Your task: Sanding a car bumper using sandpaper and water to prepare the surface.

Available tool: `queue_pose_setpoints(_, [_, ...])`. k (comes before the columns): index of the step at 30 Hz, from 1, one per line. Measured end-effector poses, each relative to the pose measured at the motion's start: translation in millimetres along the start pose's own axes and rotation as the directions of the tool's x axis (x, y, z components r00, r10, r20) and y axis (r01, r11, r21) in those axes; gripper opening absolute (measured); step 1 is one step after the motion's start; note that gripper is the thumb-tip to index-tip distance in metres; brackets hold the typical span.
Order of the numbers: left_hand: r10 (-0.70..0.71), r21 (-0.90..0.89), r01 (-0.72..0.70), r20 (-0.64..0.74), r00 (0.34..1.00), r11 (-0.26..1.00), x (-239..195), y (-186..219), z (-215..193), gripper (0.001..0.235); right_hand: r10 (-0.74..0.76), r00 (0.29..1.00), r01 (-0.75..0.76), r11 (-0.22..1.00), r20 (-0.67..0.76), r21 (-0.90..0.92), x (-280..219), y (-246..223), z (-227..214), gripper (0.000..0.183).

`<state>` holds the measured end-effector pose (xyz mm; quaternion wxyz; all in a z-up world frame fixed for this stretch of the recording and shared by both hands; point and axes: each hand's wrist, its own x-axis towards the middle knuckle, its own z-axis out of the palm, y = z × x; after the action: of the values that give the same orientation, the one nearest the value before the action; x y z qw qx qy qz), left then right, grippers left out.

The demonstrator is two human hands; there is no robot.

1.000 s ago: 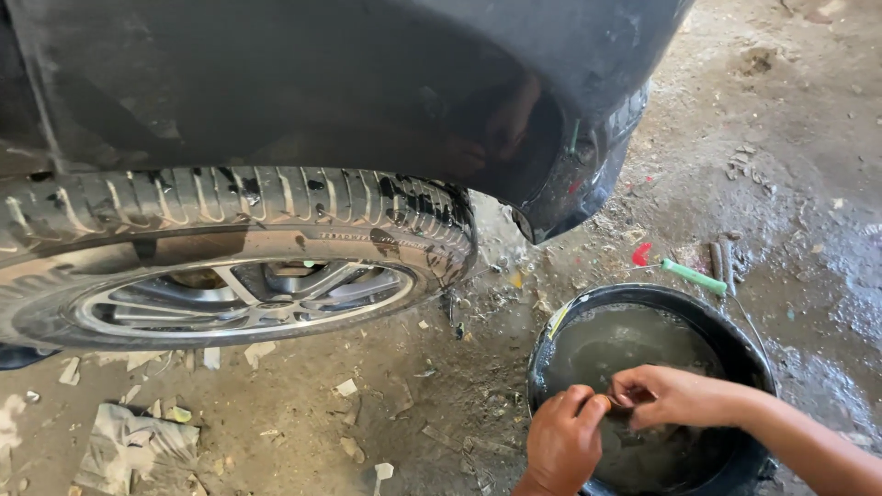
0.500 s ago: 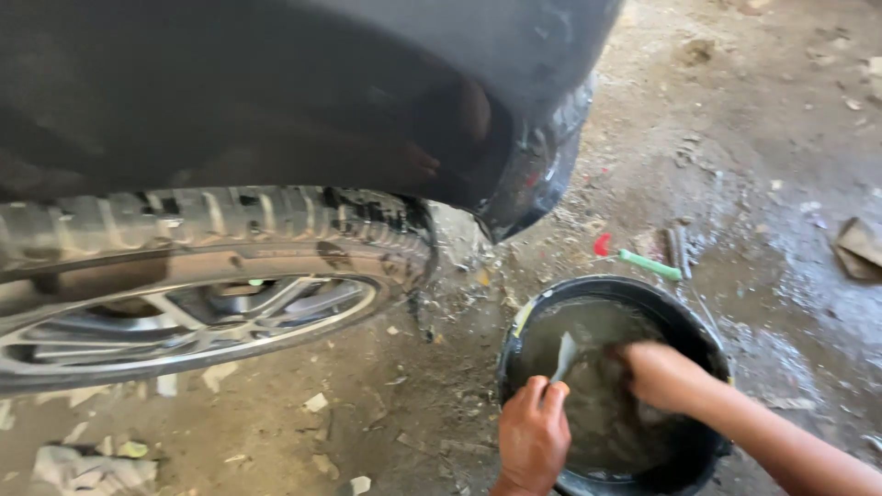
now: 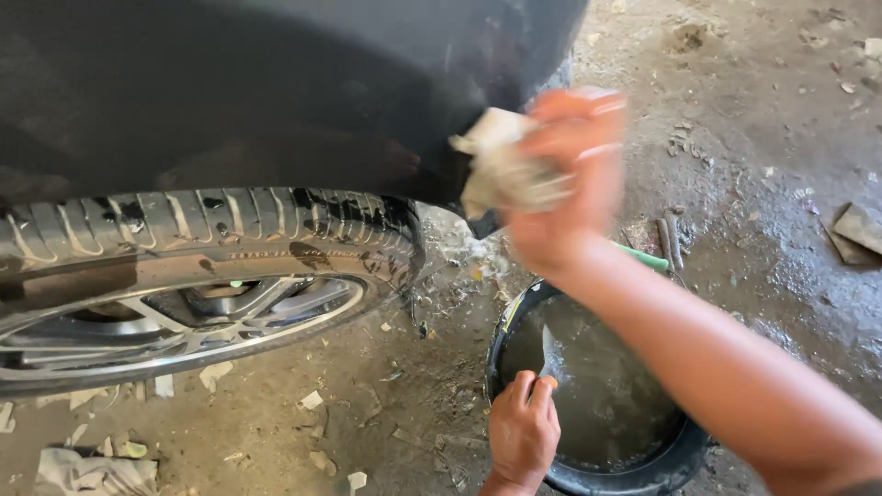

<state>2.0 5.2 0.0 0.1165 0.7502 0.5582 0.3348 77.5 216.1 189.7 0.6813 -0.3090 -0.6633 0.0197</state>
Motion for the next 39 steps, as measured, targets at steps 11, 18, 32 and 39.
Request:
queue_pose_setpoints(11, [0.033, 0.020, -0.032, -0.038, 0.999, 0.999, 1, 1, 2, 0.027, 0.090, 0.735, 0.218, 0.907, 0.672, -0.361, -125, 92, -69, 0.046])
queue_pose_setpoints(18, [-0.059, -0.026, 0.059, 0.009, 0.998, 0.998, -6, -4, 11, 0.027, 0.520, 0.656, -0.365, 0.853, 0.548, -0.373, -177, 26, -168, 0.027])
queue_pose_setpoints(32, [-0.048, -0.051, 0.046, -0.054, 0.997, 0.998, -5, -3, 1, 0.022, 0.837, -0.166, -0.324, 0.453, 0.522, -0.830, -334, 98, -211, 0.063])
queue_pose_setpoints(39, [-0.085, -0.030, 0.083, -0.061, 0.995, 0.996, -21, -13, 15, 0.026, 0.838, 0.121, -0.652, 0.471, 0.532, -0.594, -66, -1, -165, 0.047])
